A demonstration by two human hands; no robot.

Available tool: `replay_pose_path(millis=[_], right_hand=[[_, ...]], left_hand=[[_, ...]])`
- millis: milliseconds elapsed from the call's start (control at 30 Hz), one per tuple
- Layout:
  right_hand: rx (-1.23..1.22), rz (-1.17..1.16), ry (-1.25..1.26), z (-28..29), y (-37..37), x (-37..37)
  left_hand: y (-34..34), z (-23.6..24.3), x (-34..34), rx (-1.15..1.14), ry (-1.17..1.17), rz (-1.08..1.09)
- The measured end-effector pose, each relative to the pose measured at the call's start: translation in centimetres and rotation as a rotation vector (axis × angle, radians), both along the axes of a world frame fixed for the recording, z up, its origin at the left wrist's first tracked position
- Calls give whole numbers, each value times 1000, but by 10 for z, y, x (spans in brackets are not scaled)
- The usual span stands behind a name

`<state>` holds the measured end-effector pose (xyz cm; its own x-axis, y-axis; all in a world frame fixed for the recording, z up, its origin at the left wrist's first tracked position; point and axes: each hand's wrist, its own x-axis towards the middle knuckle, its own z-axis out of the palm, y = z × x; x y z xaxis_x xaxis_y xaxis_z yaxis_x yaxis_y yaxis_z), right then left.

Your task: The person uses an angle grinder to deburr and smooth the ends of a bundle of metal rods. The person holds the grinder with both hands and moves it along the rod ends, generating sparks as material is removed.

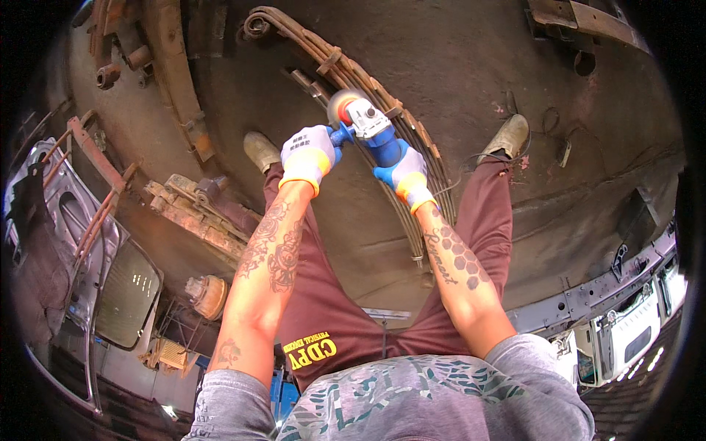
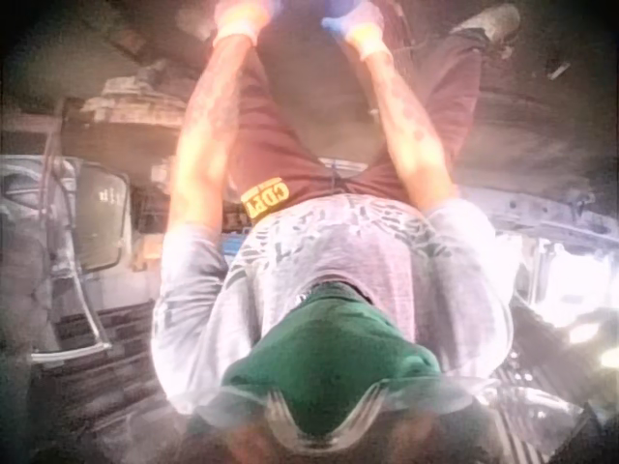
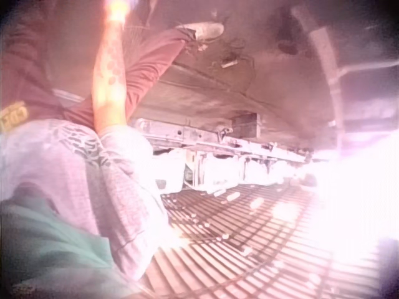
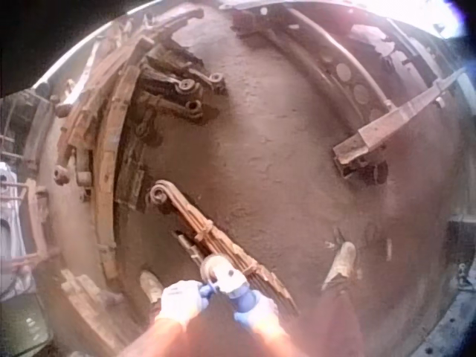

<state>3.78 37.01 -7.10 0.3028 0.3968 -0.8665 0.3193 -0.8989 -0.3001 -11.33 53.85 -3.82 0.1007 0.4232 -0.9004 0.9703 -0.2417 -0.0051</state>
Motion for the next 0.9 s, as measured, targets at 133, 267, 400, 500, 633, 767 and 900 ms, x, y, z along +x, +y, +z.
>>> replay_pose_path(millis=[133, 267, 400, 500, 633, 767, 900], right_hand=[[-69, -45, 9, 7, -14, -3], [-44, 13, -5, 8, -7, 5], [-14, -108, 2, 5, -6, -1], [55, -82, -12, -10, -5, 2], [10, -2, 17, -7, 8, 8], [29, -80, 15, -4, 8, -3], [55, -67, -23, -10, 8, -5]], left_hand=[[-2, 7, 6, 9, -38, -32], [-12, 0, 5, -31, -9, -14], [2, 2, 12, 1, -41, -24], [7, -2, 12, 16, -32, -28], [12, 5, 13, 6, -22, -7], [16, 5, 8, 7, -18, -27], [18, 4, 6, 9, -19, -37]])
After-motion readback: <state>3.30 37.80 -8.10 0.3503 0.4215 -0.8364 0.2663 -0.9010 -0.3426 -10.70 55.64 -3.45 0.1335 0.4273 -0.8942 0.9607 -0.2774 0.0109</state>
